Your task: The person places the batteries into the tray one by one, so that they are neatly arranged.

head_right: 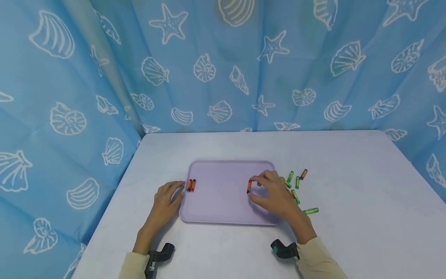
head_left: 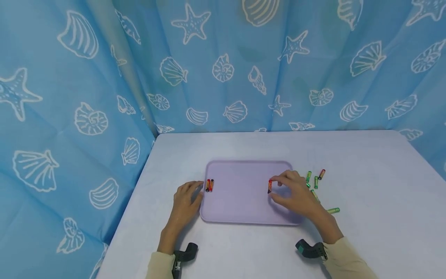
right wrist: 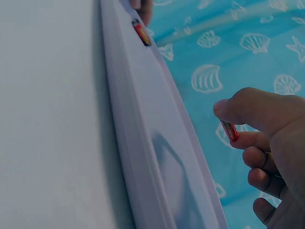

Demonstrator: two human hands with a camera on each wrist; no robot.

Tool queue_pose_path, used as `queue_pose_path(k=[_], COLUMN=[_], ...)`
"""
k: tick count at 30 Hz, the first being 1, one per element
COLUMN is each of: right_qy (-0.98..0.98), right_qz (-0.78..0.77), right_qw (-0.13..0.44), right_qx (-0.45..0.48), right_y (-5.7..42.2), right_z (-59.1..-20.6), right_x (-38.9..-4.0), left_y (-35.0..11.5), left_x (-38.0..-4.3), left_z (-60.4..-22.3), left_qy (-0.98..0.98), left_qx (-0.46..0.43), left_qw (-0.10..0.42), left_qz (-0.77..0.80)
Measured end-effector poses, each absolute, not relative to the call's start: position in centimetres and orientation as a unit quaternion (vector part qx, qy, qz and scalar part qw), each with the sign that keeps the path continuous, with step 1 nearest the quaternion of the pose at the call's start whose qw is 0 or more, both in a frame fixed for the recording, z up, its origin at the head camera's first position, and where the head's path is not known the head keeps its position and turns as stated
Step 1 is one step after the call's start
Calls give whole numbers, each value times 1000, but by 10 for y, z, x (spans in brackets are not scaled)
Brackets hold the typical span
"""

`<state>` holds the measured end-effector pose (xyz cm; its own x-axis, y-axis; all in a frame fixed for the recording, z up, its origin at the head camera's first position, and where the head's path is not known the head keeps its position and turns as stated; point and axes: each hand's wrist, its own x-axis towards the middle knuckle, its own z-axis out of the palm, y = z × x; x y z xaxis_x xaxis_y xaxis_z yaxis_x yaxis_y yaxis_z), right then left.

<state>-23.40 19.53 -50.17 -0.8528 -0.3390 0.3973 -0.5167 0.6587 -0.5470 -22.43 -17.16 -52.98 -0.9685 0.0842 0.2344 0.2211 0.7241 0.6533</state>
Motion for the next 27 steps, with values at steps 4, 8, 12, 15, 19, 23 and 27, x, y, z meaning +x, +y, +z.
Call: queue_pose_path(k=[4,8,12,15,19,23,27], right_qy=[-895,-892,-886,-885,-886,-888,-886], right_qz=[334,347,353,351,347,342,342], right_qw=[139,125,127,129,127,122,122], right_qx=[260,262,272,278,280,282,287], right_y=[181,170,160,153,145,139,134], right_z=[-503,-503,-503,-502,-501,-498,-497], right_x=[-238,-238,-239,-241,-242,-244,-248], left_y=[-173,-176,-177,-175,-171,-170,-171], left_x=[-223,-221,-218,-216,-215,-217,-220], left_z=[-528,-528,-531,-534,-535,-533,-529], left_qy=[-924,-925,-927,-927,-925,-927,-928], left_qx=[-81,-79,-74,-71,-75,-81,-80], left_qw=[98,98,92,88,90,93,93], left_qz=[-361,-358,-355,-358,-362,-355,-351])
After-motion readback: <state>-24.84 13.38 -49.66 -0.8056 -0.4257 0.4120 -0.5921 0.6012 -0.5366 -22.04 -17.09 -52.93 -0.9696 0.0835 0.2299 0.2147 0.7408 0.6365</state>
